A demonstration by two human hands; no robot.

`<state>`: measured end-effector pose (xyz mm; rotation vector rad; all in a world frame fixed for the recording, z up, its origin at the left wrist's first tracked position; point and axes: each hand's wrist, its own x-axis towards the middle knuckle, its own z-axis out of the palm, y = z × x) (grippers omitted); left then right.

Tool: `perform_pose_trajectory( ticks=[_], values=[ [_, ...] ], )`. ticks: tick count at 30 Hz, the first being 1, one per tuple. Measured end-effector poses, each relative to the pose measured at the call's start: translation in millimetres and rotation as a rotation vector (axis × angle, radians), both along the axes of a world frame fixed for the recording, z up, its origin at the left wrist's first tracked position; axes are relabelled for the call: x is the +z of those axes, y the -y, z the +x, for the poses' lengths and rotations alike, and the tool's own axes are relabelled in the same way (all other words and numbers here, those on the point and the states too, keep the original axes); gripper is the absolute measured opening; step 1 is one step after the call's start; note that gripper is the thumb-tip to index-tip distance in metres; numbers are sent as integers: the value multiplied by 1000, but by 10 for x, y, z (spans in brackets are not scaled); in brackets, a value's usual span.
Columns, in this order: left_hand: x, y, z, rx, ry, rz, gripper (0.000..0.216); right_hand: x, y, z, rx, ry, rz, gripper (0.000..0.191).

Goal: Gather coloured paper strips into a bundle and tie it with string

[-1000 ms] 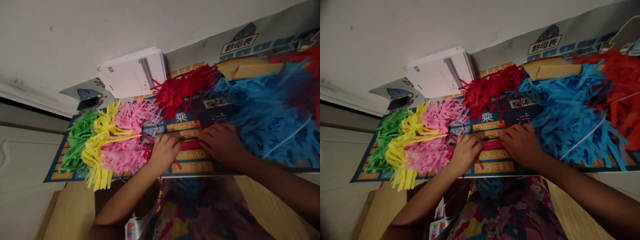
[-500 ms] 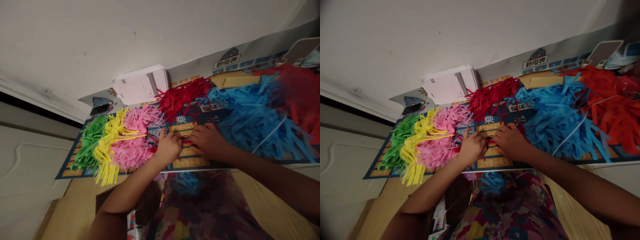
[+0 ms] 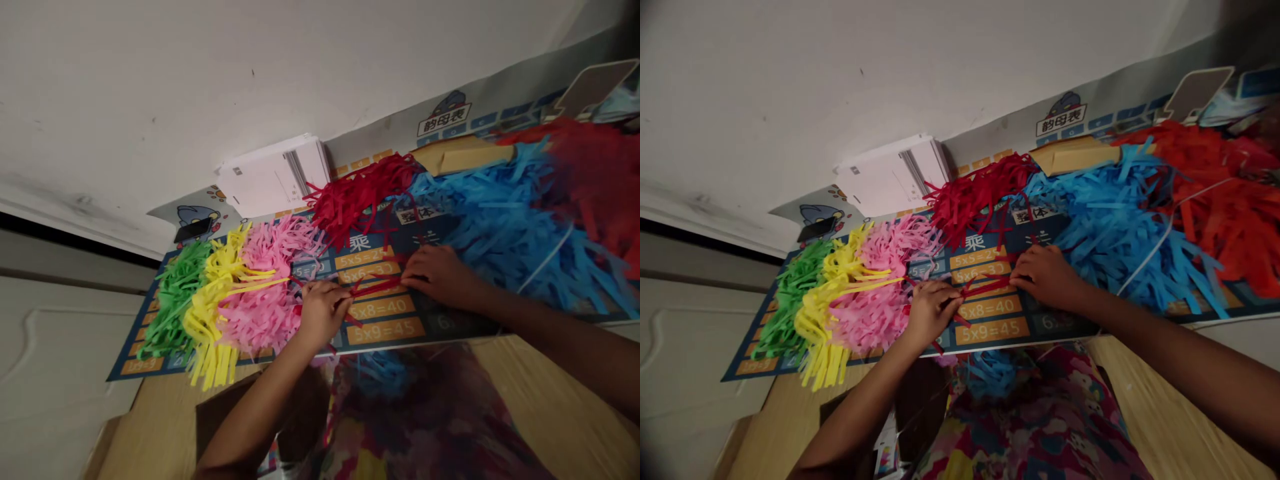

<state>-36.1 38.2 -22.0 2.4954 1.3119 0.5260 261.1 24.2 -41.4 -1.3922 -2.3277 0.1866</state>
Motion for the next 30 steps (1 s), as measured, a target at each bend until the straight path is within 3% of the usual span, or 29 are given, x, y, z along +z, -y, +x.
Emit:
perform_pose_trajectory(
  ticks=[8,20,21,23,27,30],
  values=[
    [51,-3,56,41,-33,-25,17,8,-77,-42,-37,-36,-93,19],
    [117,-88,124,66,-173,-123,8,48,-151,-94,-93,28,-152,18],
    [125,-86,122,50,-185,-95,1,74,-131,-115,-96,58,-113,17],
    [139,-66,128,-39,-217,43,15,132,-75,-182,-59,114,15,12],
    [163,12,208,-274,-340,360,16,180,18,-356,172,185,212,15],
    [170,51,300,-299,-379,427,12,139,6,-427,254,285,252,23]
  ],
)
